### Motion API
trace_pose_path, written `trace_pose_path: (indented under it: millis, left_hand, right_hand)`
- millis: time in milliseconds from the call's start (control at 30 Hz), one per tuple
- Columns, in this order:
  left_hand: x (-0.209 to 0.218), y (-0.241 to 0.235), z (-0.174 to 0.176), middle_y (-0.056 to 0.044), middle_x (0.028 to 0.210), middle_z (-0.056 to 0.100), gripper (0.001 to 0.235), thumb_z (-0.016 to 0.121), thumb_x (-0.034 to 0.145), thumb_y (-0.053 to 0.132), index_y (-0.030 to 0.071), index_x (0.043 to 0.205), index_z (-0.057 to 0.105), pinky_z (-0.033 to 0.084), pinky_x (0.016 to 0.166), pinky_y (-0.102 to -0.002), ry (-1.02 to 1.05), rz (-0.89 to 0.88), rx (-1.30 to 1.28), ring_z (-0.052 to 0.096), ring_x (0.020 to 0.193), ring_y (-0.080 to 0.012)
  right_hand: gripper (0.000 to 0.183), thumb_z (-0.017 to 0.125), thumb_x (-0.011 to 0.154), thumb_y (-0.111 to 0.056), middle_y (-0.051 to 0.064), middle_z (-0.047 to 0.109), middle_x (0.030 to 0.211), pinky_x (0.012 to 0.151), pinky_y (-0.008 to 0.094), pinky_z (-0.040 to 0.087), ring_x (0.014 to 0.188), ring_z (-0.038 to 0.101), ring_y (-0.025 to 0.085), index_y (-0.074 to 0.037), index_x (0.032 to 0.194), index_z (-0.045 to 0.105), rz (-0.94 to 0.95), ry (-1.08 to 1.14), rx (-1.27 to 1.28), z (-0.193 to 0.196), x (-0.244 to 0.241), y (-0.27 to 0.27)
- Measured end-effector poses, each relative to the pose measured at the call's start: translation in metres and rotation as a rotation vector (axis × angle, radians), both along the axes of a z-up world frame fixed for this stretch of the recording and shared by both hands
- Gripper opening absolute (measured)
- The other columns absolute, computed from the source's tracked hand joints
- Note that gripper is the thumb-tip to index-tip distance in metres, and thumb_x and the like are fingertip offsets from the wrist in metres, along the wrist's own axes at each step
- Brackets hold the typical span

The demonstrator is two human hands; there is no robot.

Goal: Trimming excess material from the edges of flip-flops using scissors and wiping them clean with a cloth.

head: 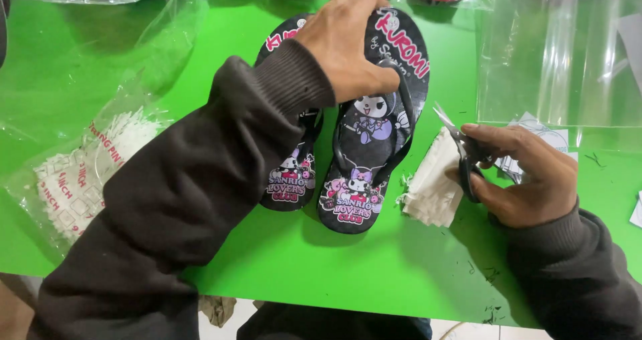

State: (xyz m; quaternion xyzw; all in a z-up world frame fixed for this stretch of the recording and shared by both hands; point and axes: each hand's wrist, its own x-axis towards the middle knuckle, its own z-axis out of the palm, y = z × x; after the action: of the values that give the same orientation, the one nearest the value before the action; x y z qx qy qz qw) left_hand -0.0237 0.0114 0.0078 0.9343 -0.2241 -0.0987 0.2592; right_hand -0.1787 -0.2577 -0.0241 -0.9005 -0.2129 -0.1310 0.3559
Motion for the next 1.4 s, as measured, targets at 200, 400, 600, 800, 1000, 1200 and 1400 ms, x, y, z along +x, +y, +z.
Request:
trace_pose_path:
  millis: [200,400,600,800,1000,1200,1400]
  left_hand:
    - [-0.078,0.034,0.041,-0.015,0.118,0.065,0.074,0.079,0.072,0.015,0.011,0.128,0.031,0.078,0.085,-0.041,0.345,-0.06,-0.671,0.077,0.1,-0.0248]
    - [-0.133,0.05,0.018,-0.015,0.113,0.064,0.086,0.082,0.073,0.029,0.013,0.138,0.028,0.064,0.094,-0.042,0.572,-0.115,-0.829,0.071,0.094,-0.0246]
    - [-0.144,0.053,0.009,-0.009,0.113,0.062,0.082,0.078,0.075,0.034,0.011,0.139,0.031,0.058,0.095,-0.035,0.383,-0.131,-0.705,0.069,0.092,-0.0203]
    - [-0.153,0.054,0.012,-0.01,0.114,0.065,0.073,0.073,0.08,0.026,0.009,0.139,0.032,0.062,0.091,-0.032,0.333,-0.146,-0.767,0.074,0.089,-0.0204]
    - [-0.158,0.052,0.001,-0.009,0.127,0.057,0.069,0.071,0.084,0.018,0.01,0.139,0.03,0.063,0.075,-0.032,0.235,-0.136,-0.77,0.065,0.069,-0.0165]
    - [-0.159,0.052,0.004,-0.008,0.113,0.062,0.067,0.072,0.084,0.017,0.01,0.137,0.032,0.063,0.085,-0.033,0.239,-0.132,-0.789,0.071,0.081,-0.0192]
    - [-0.161,0.052,0.008,-0.004,0.1,0.064,0.066,0.071,0.082,0.015,0.011,0.136,0.033,0.061,0.073,-0.032,0.247,-0.114,-0.774,0.065,0.067,-0.0167]
  right_hand:
    - [0.05,0.089,0.078,-0.005,0.022,0.073,0.107,0.078,0.031,0.061,0.084,0.07,0.022,0.008,0.121,0.067,-0.019,0.001,0.094,0.009,-0.006,0.003]
    - [0.052,0.086,0.07,-0.016,0.011,0.077,0.104,0.075,0.026,0.064,0.082,0.076,0.016,-0.002,0.116,0.068,0.131,0.232,0.049,0.013,-0.014,0.001]
    - [0.056,0.092,0.059,-0.035,0.0,0.085,0.089,0.065,0.023,0.066,0.07,0.081,0.009,-0.011,0.107,0.075,0.316,0.519,0.008,0.021,-0.007,-0.002]
    - [0.06,0.091,0.059,-0.041,0.001,0.085,0.101,0.06,0.026,0.059,0.08,0.081,0.013,-0.011,0.109,0.075,0.338,0.472,-0.047,0.022,-0.012,-0.006]
    - [0.056,0.092,0.059,-0.022,0.003,0.08,0.099,0.078,0.027,0.064,0.085,0.078,0.014,-0.011,0.111,0.074,0.258,0.331,-0.116,0.035,-0.022,0.009]
    - [0.053,0.091,0.06,-0.019,0.005,0.079,0.1,0.081,0.031,0.063,0.088,0.077,0.019,-0.012,0.109,0.074,0.269,0.213,-0.202,0.031,-0.026,0.009]
    - [0.05,0.09,0.063,-0.018,0.004,0.079,0.097,0.075,0.032,0.062,0.086,0.075,0.019,-0.013,0.11,0.075,0.288,0.2,-0.227,0.037,-0.025,0.01]
